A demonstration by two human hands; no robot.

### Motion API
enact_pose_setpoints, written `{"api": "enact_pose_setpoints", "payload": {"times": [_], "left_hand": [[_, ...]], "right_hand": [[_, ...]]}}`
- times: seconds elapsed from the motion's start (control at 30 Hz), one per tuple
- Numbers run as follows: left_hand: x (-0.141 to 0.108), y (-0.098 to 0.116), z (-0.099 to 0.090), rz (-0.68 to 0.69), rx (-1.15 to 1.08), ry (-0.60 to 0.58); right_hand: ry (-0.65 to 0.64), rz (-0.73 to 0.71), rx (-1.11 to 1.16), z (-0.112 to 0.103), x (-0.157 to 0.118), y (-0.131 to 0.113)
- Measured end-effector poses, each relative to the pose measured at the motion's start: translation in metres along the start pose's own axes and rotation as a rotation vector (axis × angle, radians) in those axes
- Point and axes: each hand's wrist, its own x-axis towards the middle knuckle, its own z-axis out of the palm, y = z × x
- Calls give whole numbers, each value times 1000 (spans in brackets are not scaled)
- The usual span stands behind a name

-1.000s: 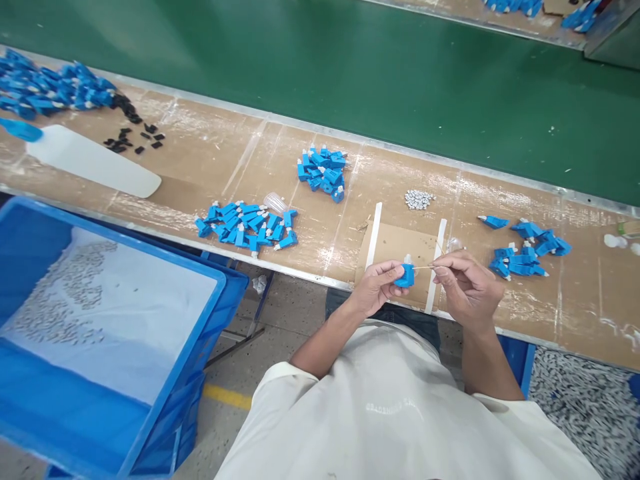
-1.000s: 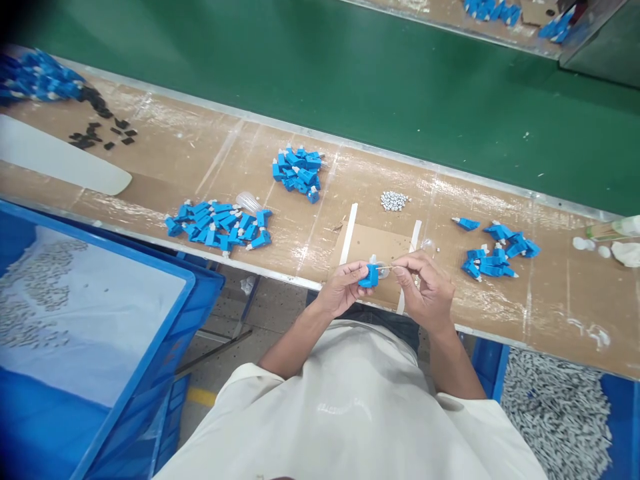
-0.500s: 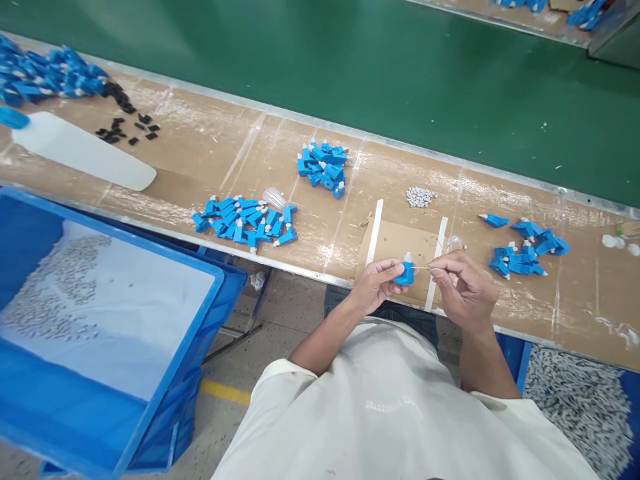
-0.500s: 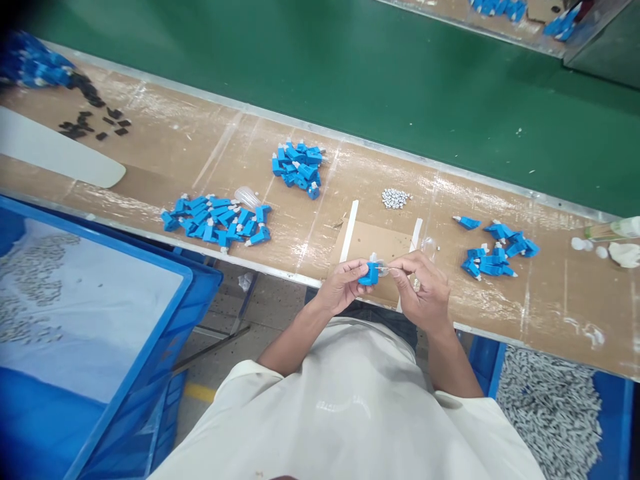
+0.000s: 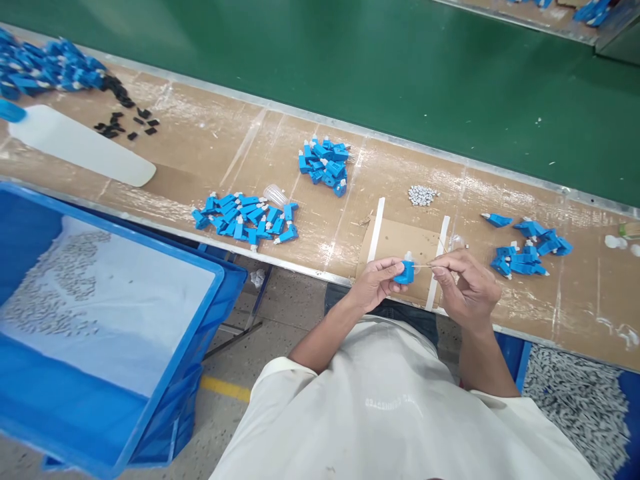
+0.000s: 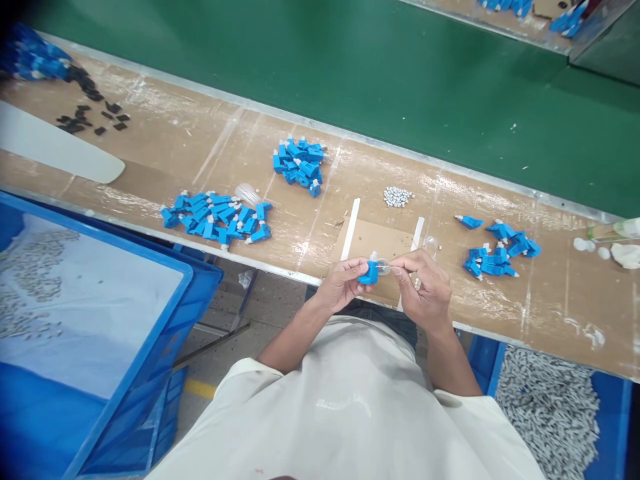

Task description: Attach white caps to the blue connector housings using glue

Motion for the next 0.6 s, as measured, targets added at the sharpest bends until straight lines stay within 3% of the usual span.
{"api": "enact_pose_setpoints", "payload": {"times": [0.2, 0.43, 0.6], "left_hand": [[3, 10, -12, 16, -93, 87], [2, 26, -24, -101, -284, 158], [2, 27, -24, -121, -346, 181]], "right_hand": [[117, 171, 65, -3, -2, 9], [-56, 166, -53, 7, -5, 21], [-231, 258, -82, 6, -6, 32]]}}
